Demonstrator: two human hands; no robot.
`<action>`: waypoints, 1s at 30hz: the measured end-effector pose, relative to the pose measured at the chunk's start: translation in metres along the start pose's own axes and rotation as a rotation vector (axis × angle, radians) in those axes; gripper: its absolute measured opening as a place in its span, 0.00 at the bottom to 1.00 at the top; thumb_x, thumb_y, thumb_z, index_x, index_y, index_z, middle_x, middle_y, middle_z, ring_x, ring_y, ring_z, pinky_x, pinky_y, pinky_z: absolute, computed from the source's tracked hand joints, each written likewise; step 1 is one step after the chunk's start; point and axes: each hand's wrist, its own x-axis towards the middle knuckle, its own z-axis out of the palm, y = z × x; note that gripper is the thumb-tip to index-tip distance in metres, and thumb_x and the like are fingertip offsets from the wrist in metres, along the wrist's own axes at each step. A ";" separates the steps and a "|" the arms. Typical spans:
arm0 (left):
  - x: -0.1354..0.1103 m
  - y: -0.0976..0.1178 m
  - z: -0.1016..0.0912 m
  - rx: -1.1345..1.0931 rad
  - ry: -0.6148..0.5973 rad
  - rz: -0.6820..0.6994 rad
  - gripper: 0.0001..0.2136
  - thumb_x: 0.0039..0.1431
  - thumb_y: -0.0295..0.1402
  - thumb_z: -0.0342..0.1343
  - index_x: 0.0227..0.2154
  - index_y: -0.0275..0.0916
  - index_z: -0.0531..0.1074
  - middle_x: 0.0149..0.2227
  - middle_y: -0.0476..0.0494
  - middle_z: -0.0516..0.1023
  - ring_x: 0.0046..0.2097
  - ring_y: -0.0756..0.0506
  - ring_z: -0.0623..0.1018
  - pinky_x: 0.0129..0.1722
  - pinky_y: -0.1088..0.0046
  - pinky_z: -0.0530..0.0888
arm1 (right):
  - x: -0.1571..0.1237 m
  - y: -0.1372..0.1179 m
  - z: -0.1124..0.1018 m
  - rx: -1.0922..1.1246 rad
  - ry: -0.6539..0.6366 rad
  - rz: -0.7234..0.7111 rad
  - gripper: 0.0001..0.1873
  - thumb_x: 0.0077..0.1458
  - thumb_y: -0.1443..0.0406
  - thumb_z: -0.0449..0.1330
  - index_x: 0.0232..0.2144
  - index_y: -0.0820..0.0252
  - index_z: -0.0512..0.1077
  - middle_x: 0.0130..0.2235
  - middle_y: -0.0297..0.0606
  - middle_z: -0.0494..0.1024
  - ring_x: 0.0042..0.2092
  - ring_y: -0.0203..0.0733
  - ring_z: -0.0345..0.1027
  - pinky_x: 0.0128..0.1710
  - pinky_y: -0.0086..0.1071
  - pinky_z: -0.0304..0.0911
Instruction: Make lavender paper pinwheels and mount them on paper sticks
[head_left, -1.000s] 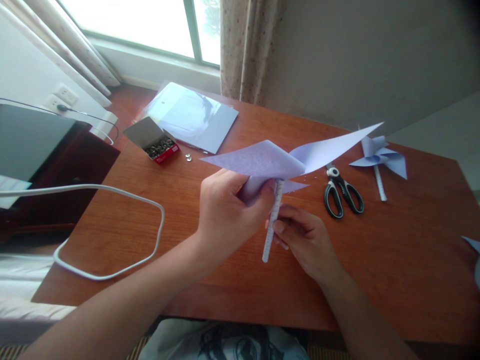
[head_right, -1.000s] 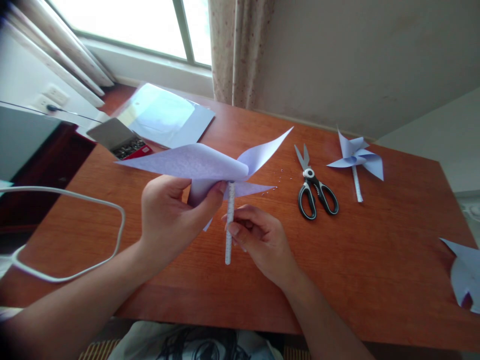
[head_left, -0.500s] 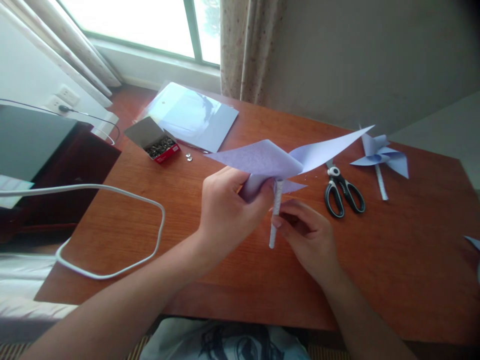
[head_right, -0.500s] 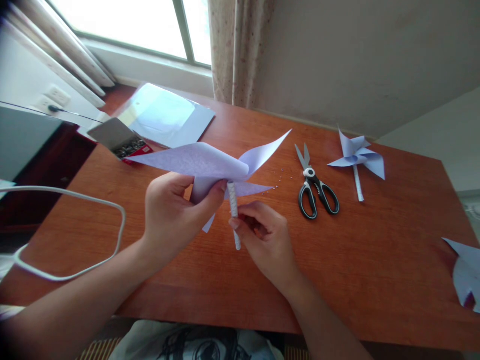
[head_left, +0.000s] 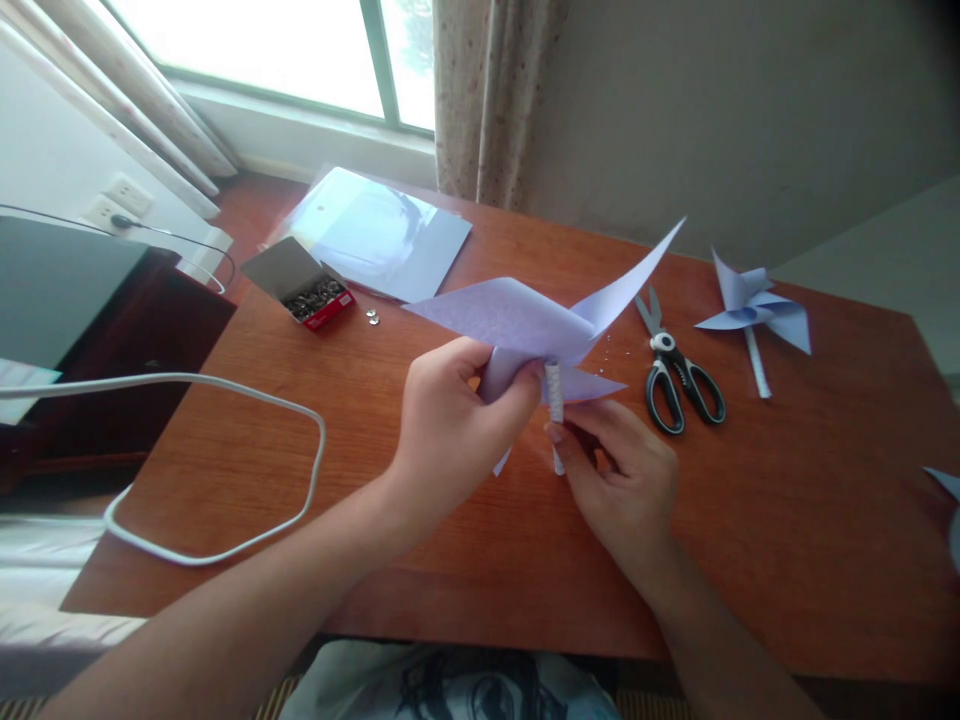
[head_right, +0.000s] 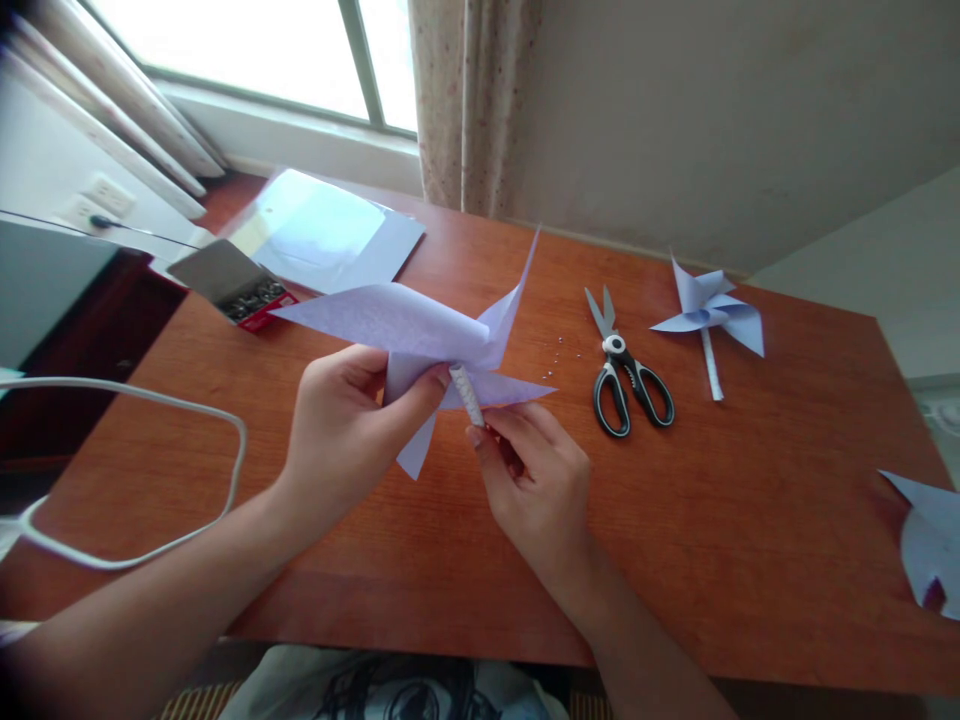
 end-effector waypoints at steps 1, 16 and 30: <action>0.000 0.000 0.000 -0.040 -0.019 -0.034 0.15 0.54 0.32 0.62 0.16 0.38 0.66 0.18 0.54 0.60 0.23 0.53 0.60 0.20 0.75 0.57 | 0.000 0.000 0.000 -0.011 0.004 -0.010 0.04 0.61 0.67 0.62 0.37 0.54 0.77 0.35 0.38 0.80 0.31 0.40 0.73 0.28 0.32 0.68; 0.000 0.002 0.002 -0.122 -0.121 -0.097 0.13 0.54 0.35 0.62 0.18 0.35 0.71 0.19 0.51 0.66 0.25 0.51 0.65 0.24 0.76 0.64 | 0.001 0.004 -0.002 -0.073 -0.005 -0.031 0.05 0.63 0.67 0.59 0.37 0.56 0.76 0.33 0.39 0.78 0.31 0.40 0.72 0.28 0.31 0.68; -0.004 0.002 0.000 -0.144 -0.056 -0.081 0.13 0.55 0.34 0.61 0.19 0.36 0.70 0.20 0.52 0.65 0.24 0.52 0.64 0.23 0.76 0.64 | 0.002 0.008 0.000 -0.164 0.068 -0.127 0.06 0.61 0.69 0.61 0.41 0.57 0.75 0.35 0.39 0.80 0.30 0.38 0.71 0.30 0.33 0.67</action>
